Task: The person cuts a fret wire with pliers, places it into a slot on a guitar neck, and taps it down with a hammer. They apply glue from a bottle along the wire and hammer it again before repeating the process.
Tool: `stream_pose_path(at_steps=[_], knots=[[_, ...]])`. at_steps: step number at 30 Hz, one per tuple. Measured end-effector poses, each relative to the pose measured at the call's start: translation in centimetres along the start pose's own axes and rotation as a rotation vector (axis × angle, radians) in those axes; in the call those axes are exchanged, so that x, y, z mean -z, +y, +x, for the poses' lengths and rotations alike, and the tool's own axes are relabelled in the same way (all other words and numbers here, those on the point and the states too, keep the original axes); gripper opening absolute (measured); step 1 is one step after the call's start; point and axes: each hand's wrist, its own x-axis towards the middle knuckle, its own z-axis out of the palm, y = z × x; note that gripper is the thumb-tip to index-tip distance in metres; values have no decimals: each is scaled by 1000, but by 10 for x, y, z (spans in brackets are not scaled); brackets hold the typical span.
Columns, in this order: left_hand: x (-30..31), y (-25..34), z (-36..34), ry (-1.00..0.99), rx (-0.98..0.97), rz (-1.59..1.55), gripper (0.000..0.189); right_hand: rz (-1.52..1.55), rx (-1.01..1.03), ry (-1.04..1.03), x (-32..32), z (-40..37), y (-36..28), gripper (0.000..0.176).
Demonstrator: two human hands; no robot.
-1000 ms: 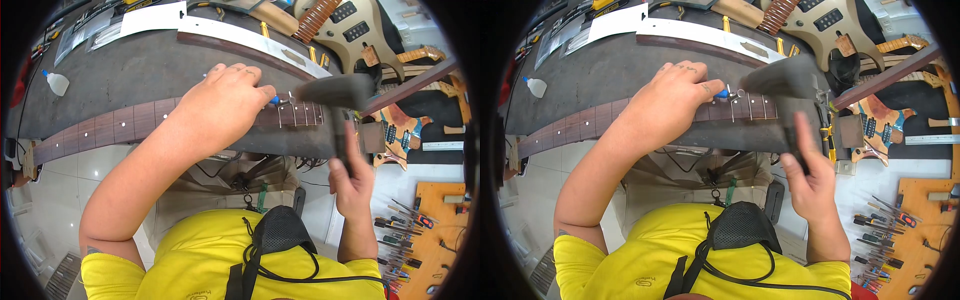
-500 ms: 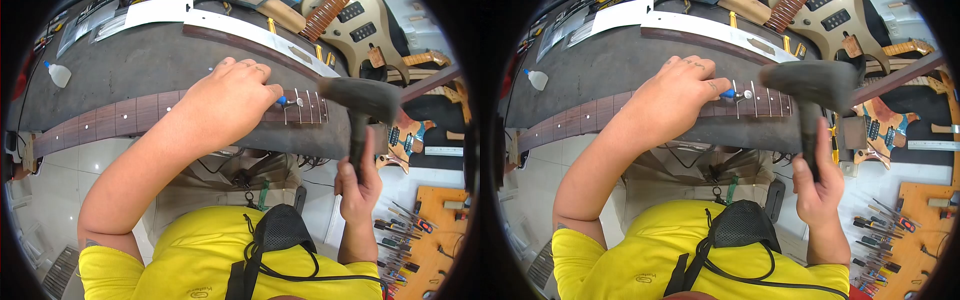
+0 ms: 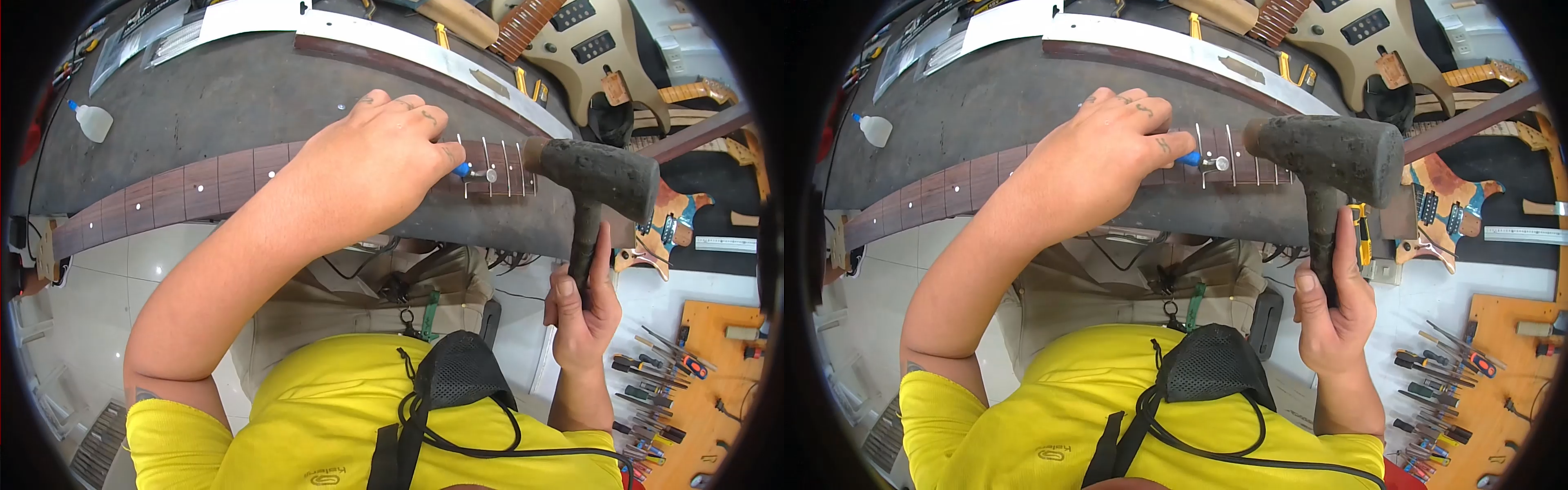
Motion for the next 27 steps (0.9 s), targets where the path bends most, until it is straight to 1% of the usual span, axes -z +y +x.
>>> stream_pose_path(at_steps=[2, 4, 6, 7, 8, 10, 12, 15, 16, 17, 18, 20, 21, 23, 24, 26, 27], knots=[[2, -1, 2, -14, -10, -26, 29, -257, 37, -160, 9, 5, 5, 68], [1, -2, 4, -5, -17, -48, 28, -227, 9, -174, 7, 6, 2, 69], [0, -3, 3, -4, 0, -76, 28, -119, 67, -82, 4, 3, 7, 67], [0, -3, 2, -7, -21, -54, 27, -20, 10, -27, -1, -1, 5, 68], [0, -3, 2, -10, -49, -30, 27, -20, 3, -32, 0, -1, 5, 68], [0, -3, 1, -14, -45, -41, 27, -220, -2, -164, 6, 5, 4, 70], [1, -3, 4, -15, -44, -48, 27, -197, -22, -189, 11, 3, 2, 72], [-1, -6, 5, -28, -12, -86, 25, 131, 6, 139, 2, 2, -14, 77], [-5, -12, 8, 71, 72, -131, 23, 180, 56, 190, 1, 4, -15, 79], [-7, -15, 10, 173, 152, -175, 22, 218, 73, 203, 2, 6, -15, 79], [-6, -14, 12, 174, 149, -173, 22, 257, 91, 215, 3, 8, -15, 79], [-3, -13, 11, 240, 318, -147, 21, 249, 82, 199, 3, 12, -12, 78], [-4, -12, 9, 242, 323, -147, 21, 239, 68, 180, 2, 13, -11, 77], [-7, -13, 5, 202, 185, -63, 22, 205, 36, 176, 0, 15, -9, 77], [-4, -12, 4, 202, 186, -63, 22, 171, 4, 180, -2, 16, -9, 77], [5, -7, 4, 65, 88, -85, 24, 175, 0, 171, -2, 17, -9, 76], [5, -6, 5, 65, 83, -89, 24, 138, -25, 124, 0, 18, -9, 75]])
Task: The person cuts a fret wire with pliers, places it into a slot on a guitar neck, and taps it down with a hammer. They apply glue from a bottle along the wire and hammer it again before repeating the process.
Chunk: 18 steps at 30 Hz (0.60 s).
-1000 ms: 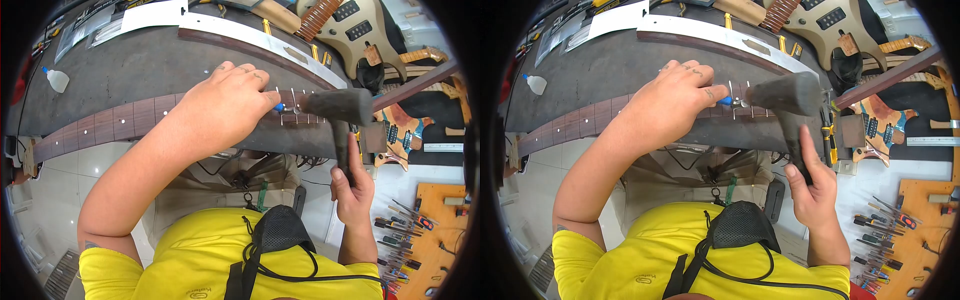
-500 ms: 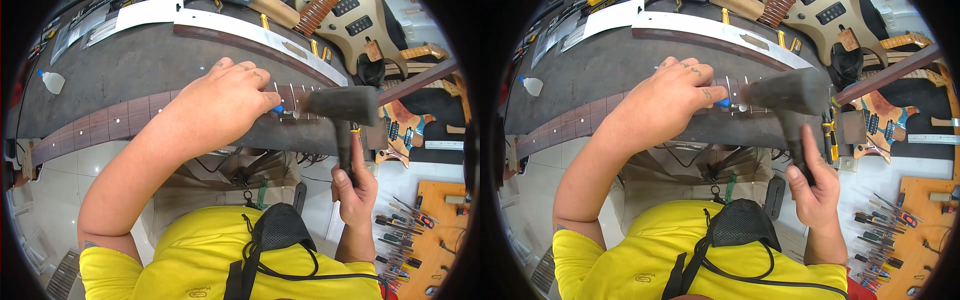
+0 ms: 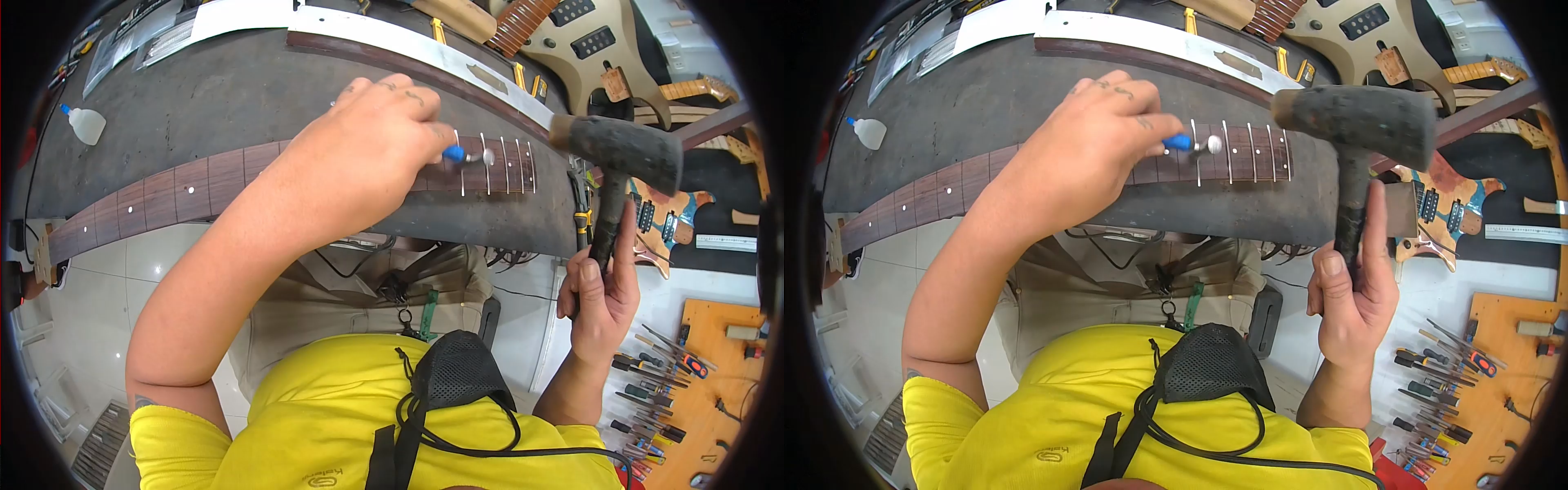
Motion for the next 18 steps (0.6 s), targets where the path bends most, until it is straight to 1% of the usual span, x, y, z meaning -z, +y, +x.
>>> stream_pose_path(at_steps=[2, 5, 9, 11, 15, 16, 17, 18], knots=[[-1, 2, 0, -68, -52, -44, 24, -82, -46, -54, 4, -1, -1, 72], [-6, 2, -1, -30, -92, -52, 24, -174, -56, -86, 7, -4, -4, 72], [-7, 3, 0, -50, -92, -8, 25, -106, 2, -62, 8, -11, -2, 71], [-4, 5, 1, -96, -41, -54, 25, -168, 17, -76, 12, -11, -3, 70], [-6, 2, 0, -81, -22, -43, 27, -298, 52, -122, 19, -7, -9, 69], [-6, 3, 0, -73, -15, -46, 29, -177, 43, -5, 9, -9, -14, 71], [-6, 3, 0, -64, -13, -46, 31, -90, 95, 9, 6, -8, -14, 73], [-5, 3, 0, -63, -15, -44, 31, -110, 73, 21, 0, -6, -12, 72]])
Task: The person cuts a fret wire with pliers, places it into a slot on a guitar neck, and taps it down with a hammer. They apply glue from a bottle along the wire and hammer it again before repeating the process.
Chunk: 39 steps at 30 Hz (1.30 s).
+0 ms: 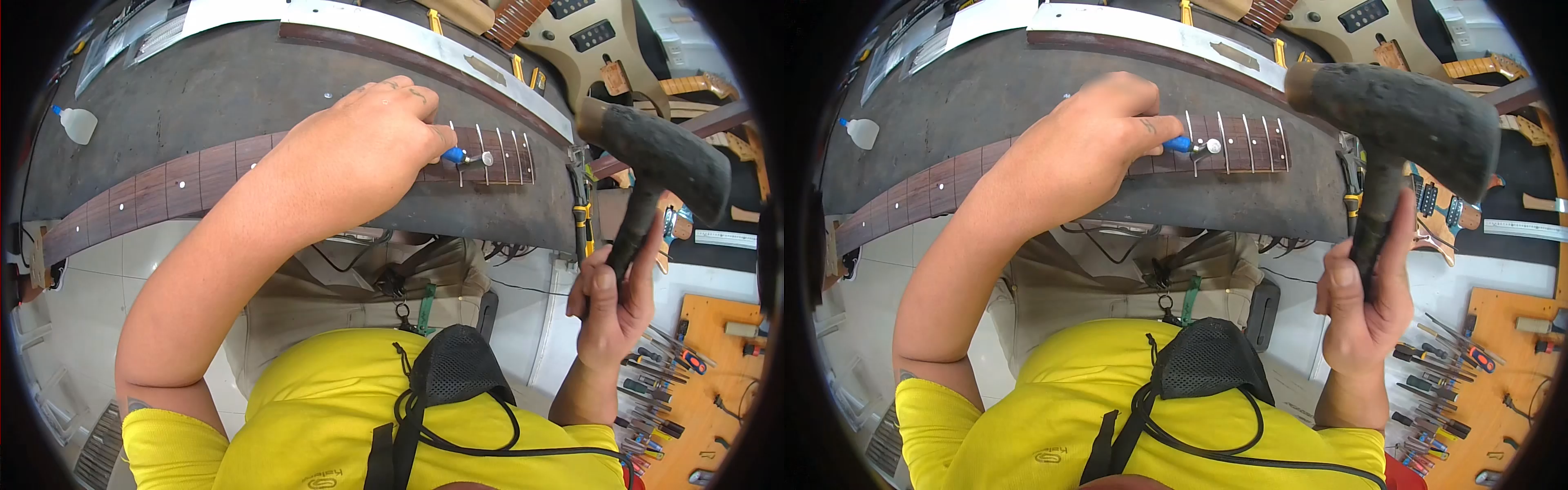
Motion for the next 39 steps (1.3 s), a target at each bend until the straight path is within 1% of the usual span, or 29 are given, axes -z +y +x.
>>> stream_pose_path(at_steps=[2, 7, 8, 9, 11, 12, 15, 16, 17, 19, 20, 22, 23, 25, 26, 27, 33, 35, 37, 38, 39], knots=[[1, 1, 0, -17, 18, 4, 33, -23, -22, 17, -2, 0, -1, 71], [2, 2, 2, -18, 30, 15, 33, -41, -84, -116, 7, 8, -11, 69], [2, 2, 2, -30, 25, 37, 32, 40, -59, -17, 2, 5, -12, 69], [1, 2, 1, -34, 24, 35, 32, 40, -63, -15, 0, 6, -8, 69], [0, 0, 2, -14, 23, 21, 32, -138, 8, -113, -2, 10, 2, 69], [0, 0, 3, -10, 21, 25, 32, -139, 14, -111, 0, 11, 2, 69], [-1, -2, 2, 10, 23, 3, 32, -264, 47, -259, 11, 17, 0, 67], [0, -2, 3, 8, 16, 24, 32, -85, -62, -131, 4, 12, -11, 67], [0, -1, 3, 1, 5, 41, 32, -39, -66, -10, -4, 9, -19, 67], [-1, -1, 2, 1, 18, 31, 32, 64, -27, -36, 0, 8, -7, 65], [-2, -1, 2, 4, 29, 22, 33, 64, -26, -31, 6, 13, -9, 65], [-1, -1, 4, 4, 21, 32, 33, -374, -59, -423, 17, 27, -16, 61], [-2, -1, 4, 0, 23, 33, 34, -374, -57, -425, 14, 25, -16, 61], [-3, -2, 3, 12, 22, 38, 34, -110, -84, -98, 2, 16, -18, 65], [-3, -2, 3, 25, 13, 48, 34, -57, -56, -26, -5, 16, -19, 65], [-3, -2, 2, 26, 12, 48, 34, -57, -56, -26, -5, 16, -20, 65], [-4, -3, 2, 40, 32, 55, 35, -85, -187, -225, 7, 23, -28, 63], [-2, -2, 2, 32, 17, 91, 35, -2, -64, -6, -13, 23, -26, 66], [-1, 0, 2, 11, 37, 70, 36, -108, -103, -105, -13, 21, -17, 65], [0, 1, 2, -10, 63, 49, 36, -108, -99, -103, -9, 21, -17, 65], [0, 0, 3, -8, 61, 53, 36, -113, -134, -157, -4, 21, -16, 65]])
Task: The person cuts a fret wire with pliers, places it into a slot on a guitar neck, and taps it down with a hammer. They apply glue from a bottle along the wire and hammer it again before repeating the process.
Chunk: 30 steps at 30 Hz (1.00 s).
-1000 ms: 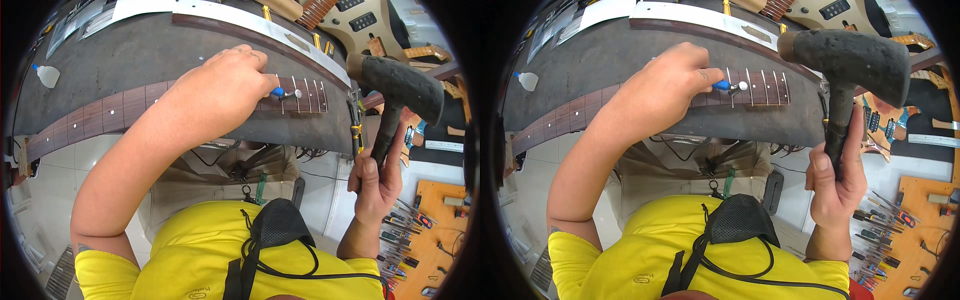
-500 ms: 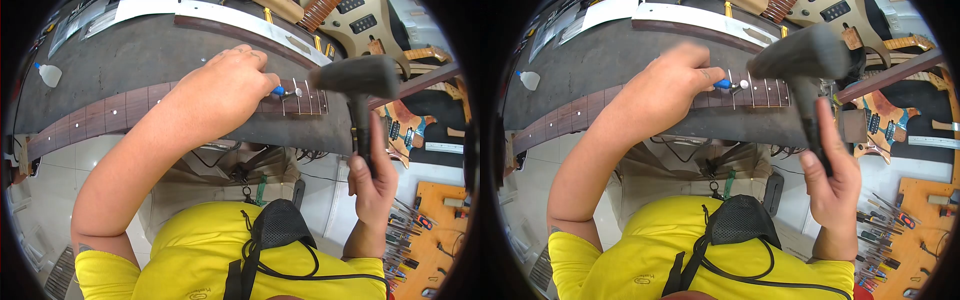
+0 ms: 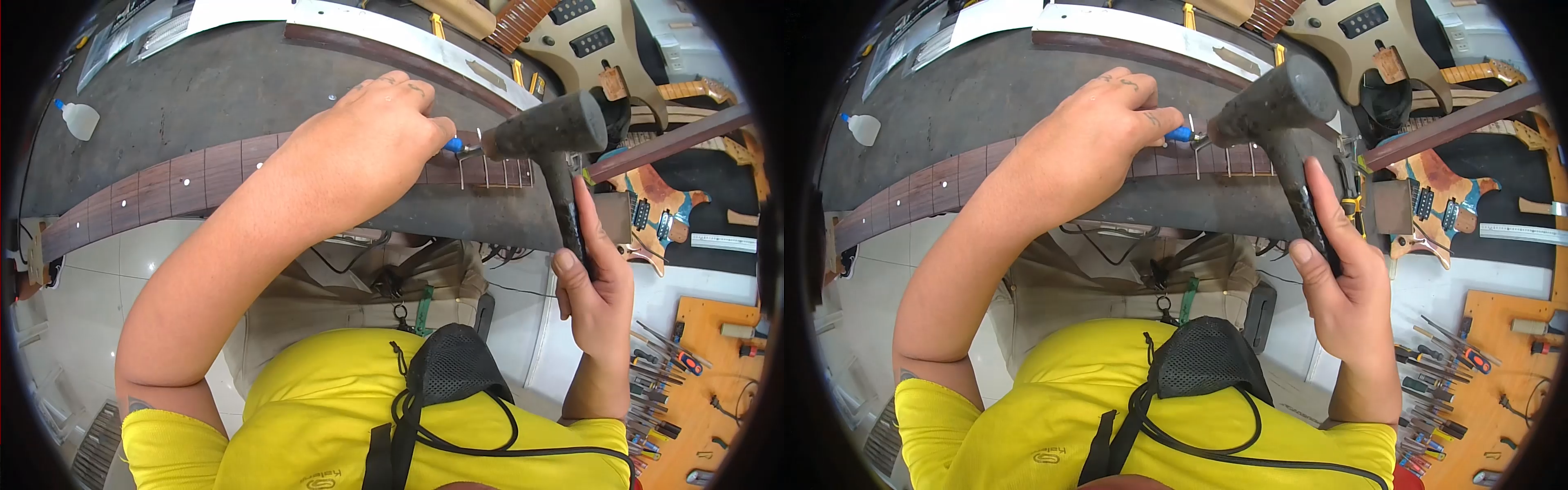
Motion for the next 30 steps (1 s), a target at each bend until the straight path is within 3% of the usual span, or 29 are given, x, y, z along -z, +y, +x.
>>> stream_pose_path(at_steps=[3, 8, 12, 13, 15, 19, 22, 24, 25, 30], knots=[[-4, -2, -2, 21, 5, 12, 37, -17, -65, -134, 6, 1, 1, 64], [-4, -4, -1, 51, 10, 64, 38, 97, 15, 124, 3, 2, -9, 66], [-2, -1, -1, 16, -19, 36, 38, 232, 105, 160, -2, 2, -6, 68], [-2, -1, -1, 13, -14, 38, 38, 66, 114, 153, -8, 4, -6, 64], [-2, -1, -1, 13, -11, 42, 38, -48, 86, 64, -4, 4, 2, 64], [-3, -2, -1, 33, 24, 44, 38, 68, 12, 51, 0, 3, -10, 65], [-5, -3, -2, 37, 28, 41, 37, 140, 70, 68, -6, 8, -7, 65], [-3, -2, 1, 38, 20, 37, 37, -191, 7, -177, 2, 19, -5, 65], [-2, -2, 2, 14, 28, 37, 37, -51, -16, -124, -2, 18, -4, 65], [-7, -4, 0, 26, 39, 38, 36, 30, 59, 65, -4, 19, -7, 64]])
